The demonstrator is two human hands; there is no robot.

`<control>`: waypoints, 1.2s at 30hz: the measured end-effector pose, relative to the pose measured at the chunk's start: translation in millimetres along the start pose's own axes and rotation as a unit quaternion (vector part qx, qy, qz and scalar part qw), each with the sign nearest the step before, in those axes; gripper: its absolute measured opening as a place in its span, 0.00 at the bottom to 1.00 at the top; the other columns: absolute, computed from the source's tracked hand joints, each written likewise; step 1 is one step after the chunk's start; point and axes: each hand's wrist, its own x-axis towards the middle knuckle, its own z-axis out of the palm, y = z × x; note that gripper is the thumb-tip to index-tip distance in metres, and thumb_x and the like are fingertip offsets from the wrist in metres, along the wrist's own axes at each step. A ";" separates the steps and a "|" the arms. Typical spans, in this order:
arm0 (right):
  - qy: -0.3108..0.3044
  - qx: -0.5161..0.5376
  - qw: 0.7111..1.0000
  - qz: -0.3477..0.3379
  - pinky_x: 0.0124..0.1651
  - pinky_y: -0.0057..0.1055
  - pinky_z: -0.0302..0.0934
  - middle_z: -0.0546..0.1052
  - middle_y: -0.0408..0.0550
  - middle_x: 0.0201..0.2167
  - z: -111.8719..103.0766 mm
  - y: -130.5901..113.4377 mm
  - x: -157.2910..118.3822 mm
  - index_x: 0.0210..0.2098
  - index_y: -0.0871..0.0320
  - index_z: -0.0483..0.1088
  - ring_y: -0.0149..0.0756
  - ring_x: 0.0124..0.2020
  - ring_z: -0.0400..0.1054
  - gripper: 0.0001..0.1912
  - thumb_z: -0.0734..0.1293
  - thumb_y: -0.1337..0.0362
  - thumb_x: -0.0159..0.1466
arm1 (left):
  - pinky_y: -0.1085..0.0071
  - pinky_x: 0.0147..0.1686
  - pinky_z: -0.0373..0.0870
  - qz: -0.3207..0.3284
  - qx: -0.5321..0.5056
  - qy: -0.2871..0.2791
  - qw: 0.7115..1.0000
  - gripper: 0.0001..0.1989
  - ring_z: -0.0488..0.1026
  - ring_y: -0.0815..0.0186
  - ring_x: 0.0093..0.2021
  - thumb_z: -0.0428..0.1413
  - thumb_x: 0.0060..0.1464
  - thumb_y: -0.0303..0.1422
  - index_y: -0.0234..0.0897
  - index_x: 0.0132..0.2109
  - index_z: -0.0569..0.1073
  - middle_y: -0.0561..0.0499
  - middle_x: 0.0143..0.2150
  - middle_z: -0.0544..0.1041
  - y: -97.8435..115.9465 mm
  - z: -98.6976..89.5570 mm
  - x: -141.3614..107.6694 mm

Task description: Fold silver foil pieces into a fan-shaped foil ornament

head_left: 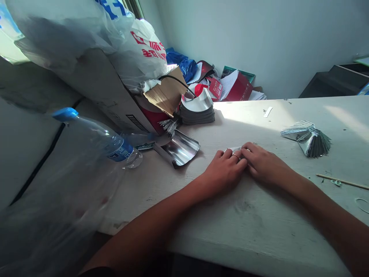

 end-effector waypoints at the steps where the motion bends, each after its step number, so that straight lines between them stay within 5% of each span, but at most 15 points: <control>1: -0.003 -0.001 1.000 0.003 0.39 0.34 0.60 0.70 0.54 0.46 -0.8 -0.7 0.1 0.43 0.59 0.66 0.42 0.43 0.67 0.09 0.58 0.71 0.64 | 0.58 0.48 0.63 0.000 0.000 0.001 1.000 0.13 0.65 0.56 0.52 0.40 0.68 0.30 0.36 0.52 0.67 0.43 0.59 0.68 -0.2 0.2 -0.1; 36: -0.003 -0.026 1.000 -0.003 0.37 0.34 0.59 0.69 0.52 0.46 -2.7 -1.1 -0.8 0.45 0.59 0.66 0.43 0.43 0.67 0.10 0.59 0.71 0.65 | 0.59 0.45 0.62 0.002 0.012 0.009 1.000 0.14 0.64 0.57 0.50 0.40 0.68 0.30 0.37 0.52 0.67 0.45 0.58 0.69 0.3 1.6 0.1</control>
